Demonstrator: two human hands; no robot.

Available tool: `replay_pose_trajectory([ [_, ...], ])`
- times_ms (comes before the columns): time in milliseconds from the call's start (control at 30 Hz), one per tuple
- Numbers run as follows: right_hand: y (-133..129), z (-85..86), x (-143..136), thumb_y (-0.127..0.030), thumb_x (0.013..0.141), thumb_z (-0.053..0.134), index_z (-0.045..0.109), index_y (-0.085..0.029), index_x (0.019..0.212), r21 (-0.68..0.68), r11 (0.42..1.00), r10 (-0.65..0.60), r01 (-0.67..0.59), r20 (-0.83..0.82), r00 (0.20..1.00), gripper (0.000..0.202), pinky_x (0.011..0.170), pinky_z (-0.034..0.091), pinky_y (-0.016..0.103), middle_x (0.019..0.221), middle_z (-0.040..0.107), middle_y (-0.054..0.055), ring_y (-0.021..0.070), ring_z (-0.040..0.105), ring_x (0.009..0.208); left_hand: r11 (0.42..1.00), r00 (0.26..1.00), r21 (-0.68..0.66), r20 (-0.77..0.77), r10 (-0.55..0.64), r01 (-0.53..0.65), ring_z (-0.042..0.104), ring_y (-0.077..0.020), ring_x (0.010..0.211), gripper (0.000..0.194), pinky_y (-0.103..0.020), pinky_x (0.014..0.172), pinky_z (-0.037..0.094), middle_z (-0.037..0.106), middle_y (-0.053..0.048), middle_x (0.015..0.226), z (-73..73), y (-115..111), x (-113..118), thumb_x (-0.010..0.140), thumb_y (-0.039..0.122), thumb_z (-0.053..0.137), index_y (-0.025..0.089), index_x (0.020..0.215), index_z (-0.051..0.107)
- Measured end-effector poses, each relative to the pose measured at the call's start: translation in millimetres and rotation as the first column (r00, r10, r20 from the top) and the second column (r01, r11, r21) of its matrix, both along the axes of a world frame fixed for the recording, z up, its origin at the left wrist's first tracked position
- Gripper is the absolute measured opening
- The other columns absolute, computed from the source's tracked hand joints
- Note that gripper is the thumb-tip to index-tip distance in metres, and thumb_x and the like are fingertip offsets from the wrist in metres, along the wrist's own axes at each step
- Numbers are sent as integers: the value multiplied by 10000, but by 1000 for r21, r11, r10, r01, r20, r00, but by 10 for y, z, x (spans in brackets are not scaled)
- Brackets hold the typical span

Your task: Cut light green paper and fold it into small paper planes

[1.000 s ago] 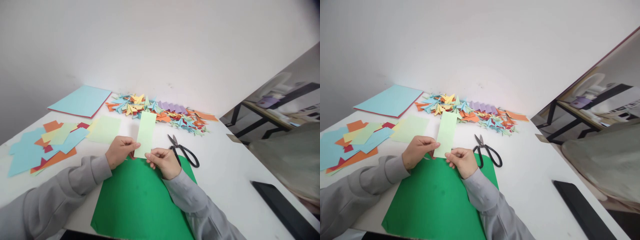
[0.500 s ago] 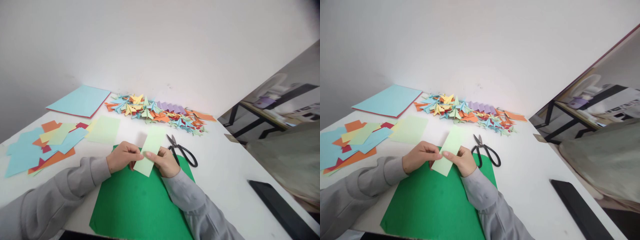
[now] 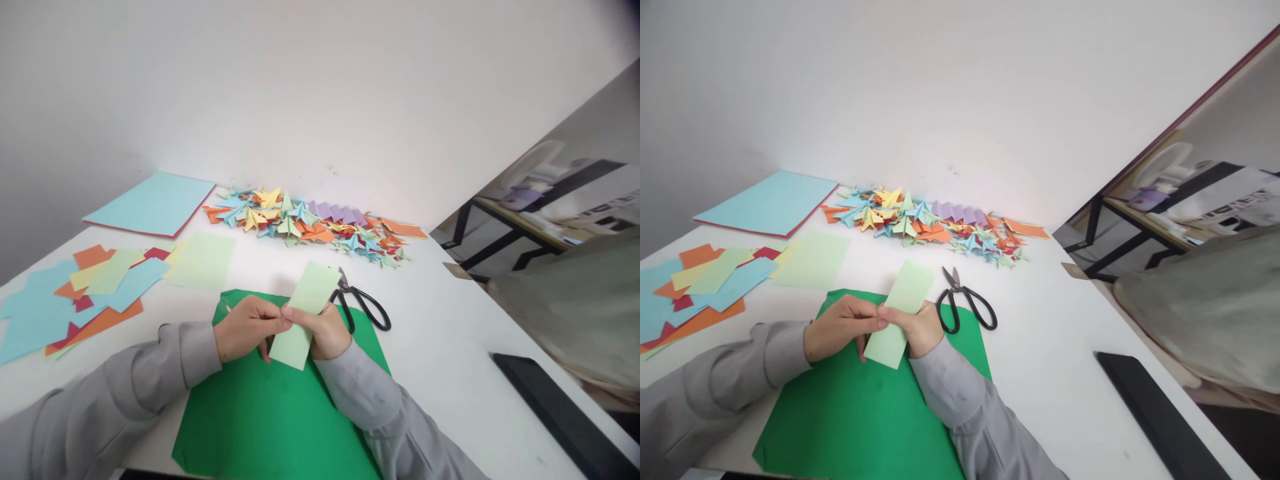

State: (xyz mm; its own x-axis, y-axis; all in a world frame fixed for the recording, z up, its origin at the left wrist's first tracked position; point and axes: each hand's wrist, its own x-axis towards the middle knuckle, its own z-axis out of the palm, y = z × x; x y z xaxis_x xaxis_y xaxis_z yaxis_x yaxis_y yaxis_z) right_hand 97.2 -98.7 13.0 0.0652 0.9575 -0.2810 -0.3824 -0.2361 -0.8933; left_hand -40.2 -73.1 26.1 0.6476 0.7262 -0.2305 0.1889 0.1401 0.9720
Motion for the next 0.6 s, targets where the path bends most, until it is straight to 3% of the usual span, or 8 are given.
replay_pose_trajectory([
  [133, -2, 53, -10, -246, 415, 790, 595, -142, 510, -98, 995, -8, -4, -125, 992, 241, 397, 410, 259, 437, 584, -2, 130, 509, 397, 996, 1000, -90, 23, 6, -4, 526, -120, 364, 298, -236, 381, 450, 549, -11, 453, 39, -48, 16, 670, 381, 575, 136, 503, 553],
  [400, 64, 187, 66, -201, 399, 767, 582, -163, 507, -202, 970, -175, 136, -188, 966, 217, 393, 379, 248, 404, 535, -34, 103, 456, 376, 997, 999, -54, -20, -50, 49, 506, -105, 368, 288, -208, 385, 401, 522, 3, 405, 35, -126, 36, 680, 324, 550, 149, 452, 523],
  [600, 111, 153, 214, -261, 482, 746, 565, -173, 492, -160, 979, -150, 126, -146, 978, 201, 372, 360, 232, 401, 492, -38, 88, 444, 370, 998, 997, -2, -46, -61, 61, 446, -89, 383, 310, -206, 392, 328, 451, 22, 390, 34, -141, 42, 674, 304, 531, 157, 414, 451],
])
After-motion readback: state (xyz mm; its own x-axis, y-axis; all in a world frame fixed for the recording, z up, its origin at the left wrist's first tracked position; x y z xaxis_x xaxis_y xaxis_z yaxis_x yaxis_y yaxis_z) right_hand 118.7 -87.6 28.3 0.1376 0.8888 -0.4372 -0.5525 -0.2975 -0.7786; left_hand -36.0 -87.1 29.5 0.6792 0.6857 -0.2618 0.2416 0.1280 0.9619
